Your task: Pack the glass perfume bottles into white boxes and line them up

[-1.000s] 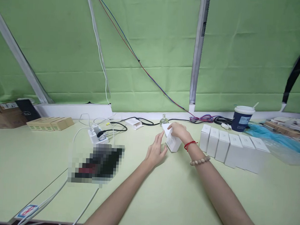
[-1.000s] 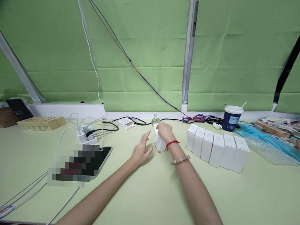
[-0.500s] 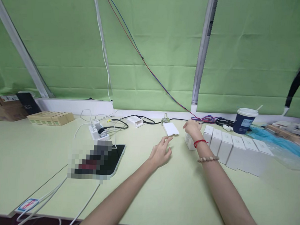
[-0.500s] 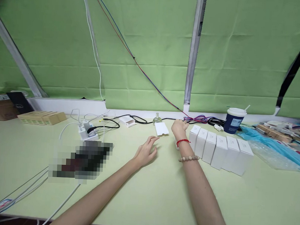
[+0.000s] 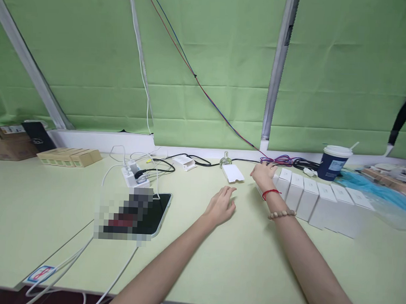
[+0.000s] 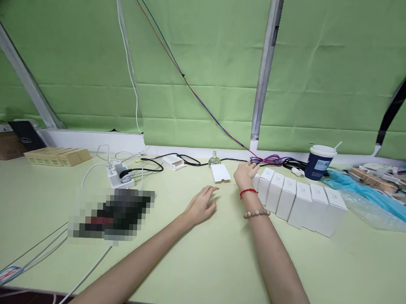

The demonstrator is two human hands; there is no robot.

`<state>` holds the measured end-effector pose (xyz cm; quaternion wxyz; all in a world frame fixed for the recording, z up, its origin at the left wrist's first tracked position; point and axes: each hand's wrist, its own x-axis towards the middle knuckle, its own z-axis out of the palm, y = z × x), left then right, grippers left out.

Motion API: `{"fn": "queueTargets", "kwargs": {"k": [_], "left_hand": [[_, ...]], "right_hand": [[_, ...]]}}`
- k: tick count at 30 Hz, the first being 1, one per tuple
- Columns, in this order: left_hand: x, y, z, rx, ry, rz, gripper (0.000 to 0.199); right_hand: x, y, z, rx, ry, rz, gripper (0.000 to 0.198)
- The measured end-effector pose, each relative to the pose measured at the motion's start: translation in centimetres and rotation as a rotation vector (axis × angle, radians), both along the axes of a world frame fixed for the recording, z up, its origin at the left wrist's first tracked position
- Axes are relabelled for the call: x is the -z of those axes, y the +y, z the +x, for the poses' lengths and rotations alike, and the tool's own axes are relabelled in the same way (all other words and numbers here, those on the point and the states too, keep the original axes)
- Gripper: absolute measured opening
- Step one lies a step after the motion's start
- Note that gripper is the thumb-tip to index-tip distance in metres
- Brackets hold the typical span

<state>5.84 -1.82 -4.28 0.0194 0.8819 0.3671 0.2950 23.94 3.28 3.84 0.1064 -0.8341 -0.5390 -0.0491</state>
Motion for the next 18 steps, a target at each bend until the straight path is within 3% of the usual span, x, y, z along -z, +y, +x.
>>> {"fn": "queueTargets", "kwargs": {"k": [9,18], "left_hand": [[0.1,0.1,0.0,0.003,0.008,-0.01,0.041],[0.0,0.1,-0.1,0.003,0.021,-0.016,0.04]], "right_hand": [[0.8,0.1,-0.1,0.035,-0.102,-0.012,0.042],[-0.3,0.0,-0.5,0.139,-0.068,-0.185,0.052]]}}
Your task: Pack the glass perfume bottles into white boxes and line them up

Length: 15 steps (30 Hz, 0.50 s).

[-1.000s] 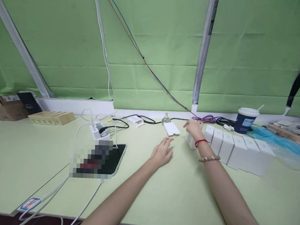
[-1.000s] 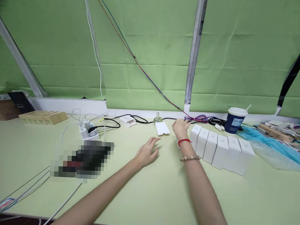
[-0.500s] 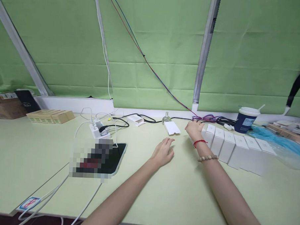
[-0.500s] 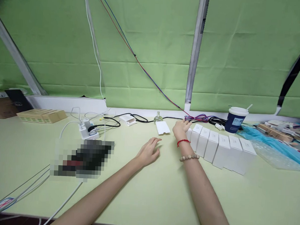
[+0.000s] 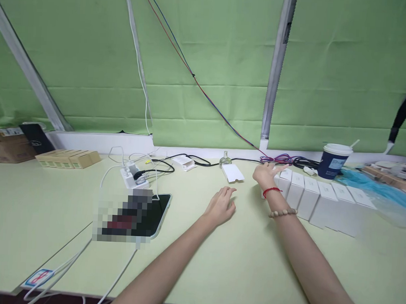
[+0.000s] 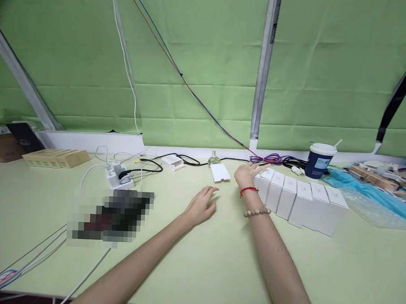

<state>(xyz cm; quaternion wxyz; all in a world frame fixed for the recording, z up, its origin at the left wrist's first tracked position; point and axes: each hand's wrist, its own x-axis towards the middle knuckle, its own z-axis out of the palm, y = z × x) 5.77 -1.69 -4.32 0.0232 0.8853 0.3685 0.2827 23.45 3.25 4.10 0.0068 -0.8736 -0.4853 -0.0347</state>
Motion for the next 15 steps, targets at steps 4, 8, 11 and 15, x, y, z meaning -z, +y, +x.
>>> {"fn": "queueTargets", "kwargs": {"k": [4,8,11,15], "left_hand": [[-0.1,-0.1,0.0,-0.003,0.01,-0.004,0.039],[-0.2,-0.3,0.1,-0.006,0.017,-0.004,0.039],[-0.2,-0.2,0.1,-0.003,0.014,-0.007,0.038],[-0.1,-0.1,0.0,0.003,0.02,-0.017,0.038]], "right_hand": [[-0.3,-0.1,0.5,0.023,-0.009,-0.065,0.057],[0.1,0.2,1.5,0.016,-0.02,-0.009,0.047],[0.2,0.7,2.5,0.041,0.011,0.041,0.045],[0.0,1.2,4.3,0.036,0.067,0.117,0.051]]}}
